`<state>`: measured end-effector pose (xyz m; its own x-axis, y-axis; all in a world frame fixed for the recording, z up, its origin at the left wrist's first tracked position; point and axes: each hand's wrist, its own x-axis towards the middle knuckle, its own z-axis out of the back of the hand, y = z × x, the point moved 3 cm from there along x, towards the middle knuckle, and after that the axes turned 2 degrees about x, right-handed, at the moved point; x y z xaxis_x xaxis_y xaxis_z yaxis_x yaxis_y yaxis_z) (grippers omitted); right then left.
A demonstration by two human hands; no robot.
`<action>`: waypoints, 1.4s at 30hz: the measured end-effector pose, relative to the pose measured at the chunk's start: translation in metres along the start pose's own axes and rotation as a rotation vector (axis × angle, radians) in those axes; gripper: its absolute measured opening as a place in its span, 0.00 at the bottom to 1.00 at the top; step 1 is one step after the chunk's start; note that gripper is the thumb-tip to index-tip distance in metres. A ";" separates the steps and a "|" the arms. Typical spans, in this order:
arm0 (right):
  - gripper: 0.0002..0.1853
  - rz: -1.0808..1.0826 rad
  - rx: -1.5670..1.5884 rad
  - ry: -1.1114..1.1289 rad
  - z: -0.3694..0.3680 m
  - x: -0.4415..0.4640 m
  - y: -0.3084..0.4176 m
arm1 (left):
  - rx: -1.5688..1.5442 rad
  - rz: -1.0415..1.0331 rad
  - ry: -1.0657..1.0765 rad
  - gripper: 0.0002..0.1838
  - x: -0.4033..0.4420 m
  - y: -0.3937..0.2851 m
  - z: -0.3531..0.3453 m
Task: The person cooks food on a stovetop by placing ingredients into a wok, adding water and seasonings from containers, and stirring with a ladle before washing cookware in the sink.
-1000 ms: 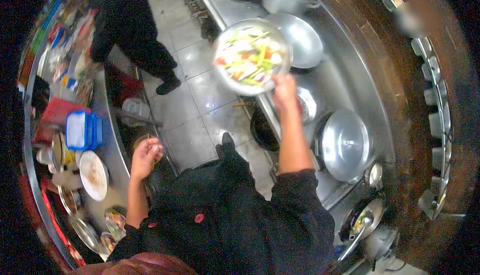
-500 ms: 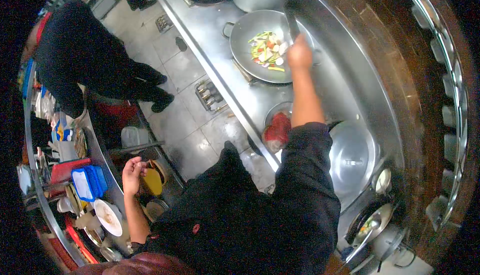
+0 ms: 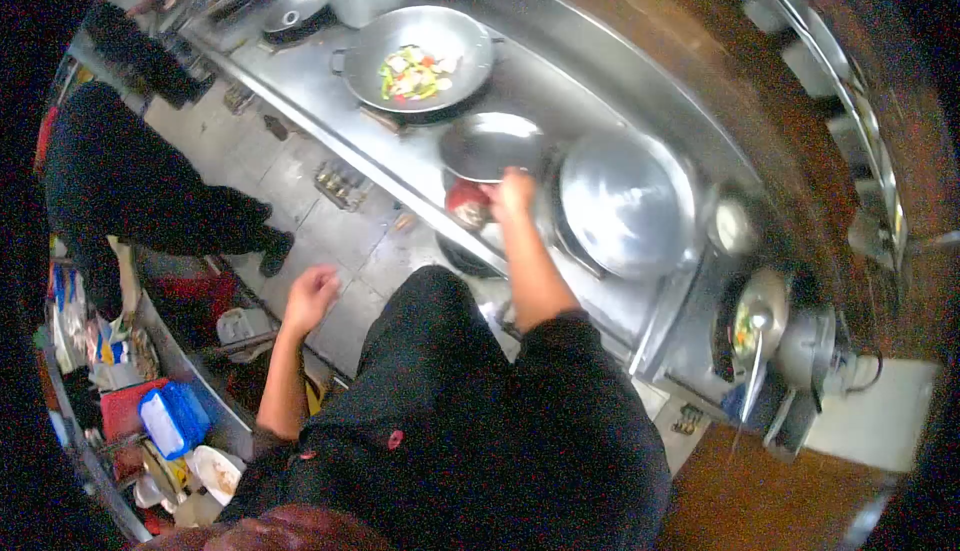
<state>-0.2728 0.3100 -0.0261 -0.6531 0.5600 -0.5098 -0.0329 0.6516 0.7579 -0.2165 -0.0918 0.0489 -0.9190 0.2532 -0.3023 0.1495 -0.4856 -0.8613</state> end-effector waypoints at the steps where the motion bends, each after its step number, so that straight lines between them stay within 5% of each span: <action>1: 0.14 -0.058 0.052 0.009 0.000 0.005 -0.011 | 0.041 -0.061 0.080 0.12 0.022 0.004 -0.028; 6: 0.15 -0.104 0.096 0.072 0.030 -0.085 -0.004 | -0.067 -0.092 0.238 0.11 0.056 0.031 -0.135; 8: 0.15 -0.043 -0.122 0.291 0.064 -0.140 0.018 | -0.092 -0.043 0.220 0.10 0.028 0.009 -0.152; 11: 0.15 -0.006 -0.245 0.213 0.134 -0.206 0.089 | 0.082 0.026 0.353 0.10 -0.001 0.100 -0.175; 13: 0.12 0.232 -0.379 0.138 0.191 -0.230 0.160 | 0.219 0.138 0.402 0.12 -0.048 0.148 -0.175; 14: 0.13 0.330 -0.358 0.091 0.214 -0.248 0.203 | 0.315 -0.086 0.424 0.14 -0.039 0.272 -0.185; 15: 0.14 0.471 -0.439 0.011 0.237 -0.266 0.247 | 0.839 -0.711 0.599 0.18 -0.078 0.240 -0.177; 16: 0.14 0.608 -0.422 -0.074 0.253 -0.289 0.289 | 0.334 -0.054 0.609 0.15 -0.106 0.250 -0.171; 17: 0.15 0.706 -0.440 -0.132 0.275 -0.298 0.331 | 0.542 -0.042 0.616 0.13 -0.118 0.273 -0.174; 19: 0.17 0.983 -0.471 -0.152 0.308 -0.321 0.415 | 0.971 -0.779 0.565 0.13 -0.135 0.325 -0.189; 21: 0.16 1.131 -0.619 -0.274 0.342 -0.327 0.504 | 1.035 -0.693 0.813 0.15 -0.139 0.307 -0.208; 25: 0.16 1.429 -1.428 -0.841 0.405 -0.303 0.673 | 1.109 -0.525 0.669 0.16 -0.144 0.287 -0.240; 27: 0.17 1.545 -1.650 -0.859 0.449 -0.253 0.755 | 1.160 -0.463 0.701 0.14 -0.146 0.261 -0.269; 28: 0.17 1.563 -1.646 -0.835 0.473 -0.231 0.801 | 1.189 -0.433 0.715 0.14 -0.147 0.250 -0.285; 30: 0.18 1.099 -2.250 -0.839 0.505 -0.151 0.872 | 1.250 -0.349 0.787 0.14 -0.156 0.234 -0.306; 32: 0.22 1.012 -2.110 -0.774 0.524 -0.105 0.898 | 1.314 -0.292 0.962 0.14 -0.184 0.236 -0.323; 33: 0.23 1.094 -1.975 -0.473 0.525 -0.093 0.896 | 1.337 -0.339 1.071 0.15 -0.195 0.245 -0.335; 34: 0.21 1.223 -2.095 -0.507 0.556 -0.052 0.926 | 1.328 -0.451 1.196 0.15 -0.201 0.240 -0.350; 35: 0.21 0.957 -2.119 -0.418 0.561 -0.036 0.942 | 1.382 -0.320 0.969 0.17 -0.206 0.231 -0.356; 37: 0.10 1.280 -2.144 -0.387 0.588 -0.012 0.975 | 0.781 0.316 0.608 0.17 -0.216 0.197 -0.354; 38: 0.08 1.097 -2.092 -0.409 0.583 -0.021 0.976 | 0.710 0.467 0.333 0.17 -0.226 0.176 -0.360; 39: 0.07 0.912 -2.033 -0.439 0.578 -0.034 0.976 | 0.710 0.474 0.329 0.17 -0.232 0.169 -0.369; 41: 0.10 0.866 -2.008 -0.264 0.616 -0.028 1.047 | 1.254 -0.013 0.562 0.15 -0.229 0.168 -0.381; 42: 0.12 0.881 -1.968 -0.234 0.623 -0.054 1.064 | 1.311 -0.021 0.694 0.14 -0.235 0.155 -0.382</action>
<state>0.1987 1.2924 0.5541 -0.8574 0.4745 0.1994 -0.4817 -0.8762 0.0136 0.1622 0.0933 -0.1692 -0.5066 0.4255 -0.7499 -0.6357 -0.7719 -0.0084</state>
